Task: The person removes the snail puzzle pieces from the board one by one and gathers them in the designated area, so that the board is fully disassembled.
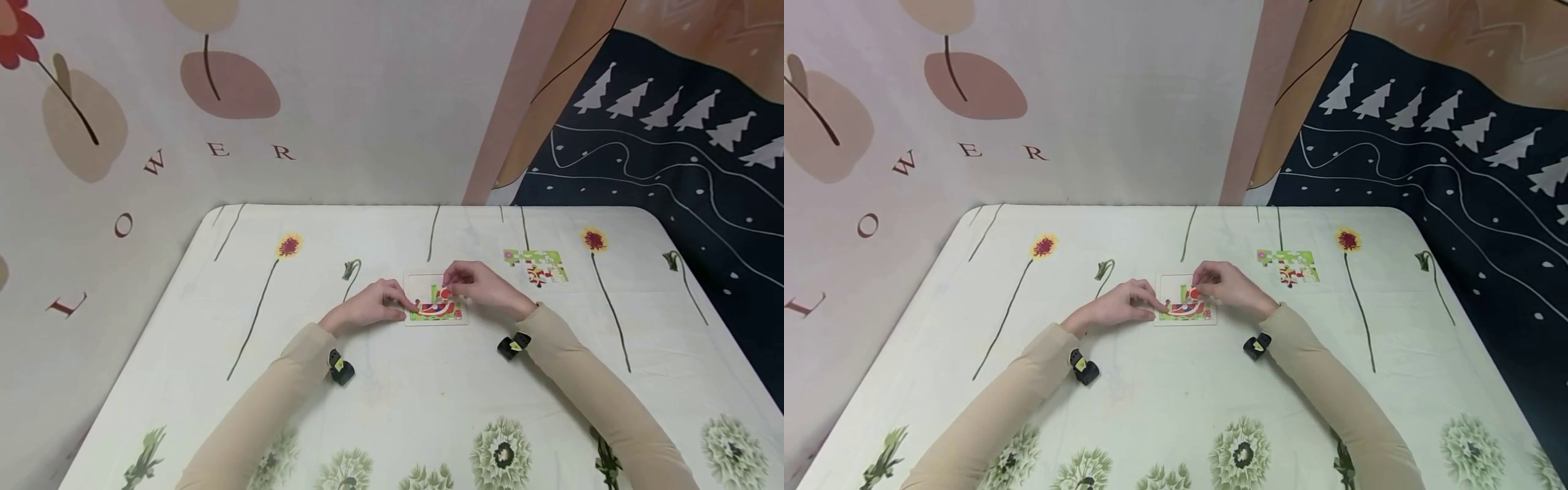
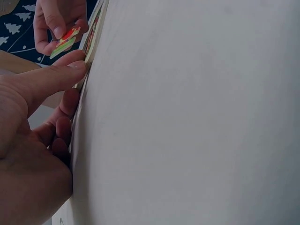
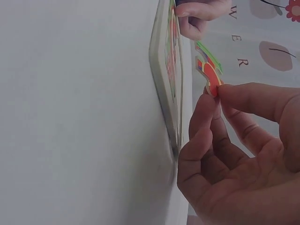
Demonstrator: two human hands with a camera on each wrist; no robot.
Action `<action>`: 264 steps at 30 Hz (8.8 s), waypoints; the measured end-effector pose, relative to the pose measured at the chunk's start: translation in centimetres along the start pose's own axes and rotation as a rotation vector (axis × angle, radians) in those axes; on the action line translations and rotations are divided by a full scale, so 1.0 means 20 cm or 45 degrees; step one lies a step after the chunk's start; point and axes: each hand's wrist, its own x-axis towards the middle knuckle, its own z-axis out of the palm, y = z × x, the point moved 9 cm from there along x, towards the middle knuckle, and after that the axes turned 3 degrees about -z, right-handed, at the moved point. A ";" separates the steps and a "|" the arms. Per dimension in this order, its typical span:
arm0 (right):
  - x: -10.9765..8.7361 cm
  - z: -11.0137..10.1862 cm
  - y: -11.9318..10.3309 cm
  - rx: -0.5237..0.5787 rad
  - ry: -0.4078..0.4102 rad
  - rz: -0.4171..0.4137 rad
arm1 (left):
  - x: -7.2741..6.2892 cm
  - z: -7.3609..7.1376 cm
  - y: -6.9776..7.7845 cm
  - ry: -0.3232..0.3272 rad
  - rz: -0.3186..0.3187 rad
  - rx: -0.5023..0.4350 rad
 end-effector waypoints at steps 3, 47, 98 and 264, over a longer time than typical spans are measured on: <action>-0.02 -0.03 0.01 -0.012 0.020 0.011 | 0.00 0.00 0.00 0.006 -0.006 0.002; -0.25 -0.45 0.15 -0.104 0.197 0.128 | -0.02 0.00 0.01 0.011 -0.007 0.001; -0.26 -0.58 0.37 -0.336 0.215 0.320 | -0.02 0.00 0.02 0.012 -0.003 -0.002; -0.31 -0.37 0.12 -0.097 0.142 0.036 | 0.21 0.07 0.10 -0.025 -0.011 0.139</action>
